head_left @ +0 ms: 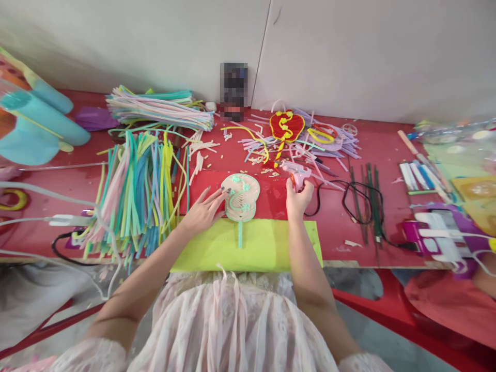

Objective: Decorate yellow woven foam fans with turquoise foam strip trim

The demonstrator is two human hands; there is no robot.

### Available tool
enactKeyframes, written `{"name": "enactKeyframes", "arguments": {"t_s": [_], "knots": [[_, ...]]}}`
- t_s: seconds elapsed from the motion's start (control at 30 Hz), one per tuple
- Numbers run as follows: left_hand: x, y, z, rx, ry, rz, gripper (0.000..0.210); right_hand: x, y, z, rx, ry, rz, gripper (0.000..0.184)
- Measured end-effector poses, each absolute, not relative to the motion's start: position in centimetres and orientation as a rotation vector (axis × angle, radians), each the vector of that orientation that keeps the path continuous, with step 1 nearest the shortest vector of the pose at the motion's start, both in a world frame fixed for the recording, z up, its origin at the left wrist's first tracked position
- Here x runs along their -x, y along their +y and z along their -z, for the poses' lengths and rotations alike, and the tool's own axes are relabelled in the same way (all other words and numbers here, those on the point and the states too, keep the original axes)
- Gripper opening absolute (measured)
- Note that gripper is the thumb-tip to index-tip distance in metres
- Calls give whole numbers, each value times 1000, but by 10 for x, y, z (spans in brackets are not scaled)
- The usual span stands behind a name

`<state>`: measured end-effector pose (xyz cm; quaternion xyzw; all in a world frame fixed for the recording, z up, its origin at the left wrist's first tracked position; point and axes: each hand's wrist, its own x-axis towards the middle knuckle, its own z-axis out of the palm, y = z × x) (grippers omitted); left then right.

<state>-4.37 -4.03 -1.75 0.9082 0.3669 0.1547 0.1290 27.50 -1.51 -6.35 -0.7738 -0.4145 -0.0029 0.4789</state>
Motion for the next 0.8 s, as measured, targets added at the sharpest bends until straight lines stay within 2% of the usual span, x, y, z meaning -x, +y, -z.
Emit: {"name": "enactKeyframes", "arguments": {"t_s": [0.8], "knots": [[30,-36,11,-2459,1151,-386,44,-274,-16,62,1905,-1017,0,41]]}}
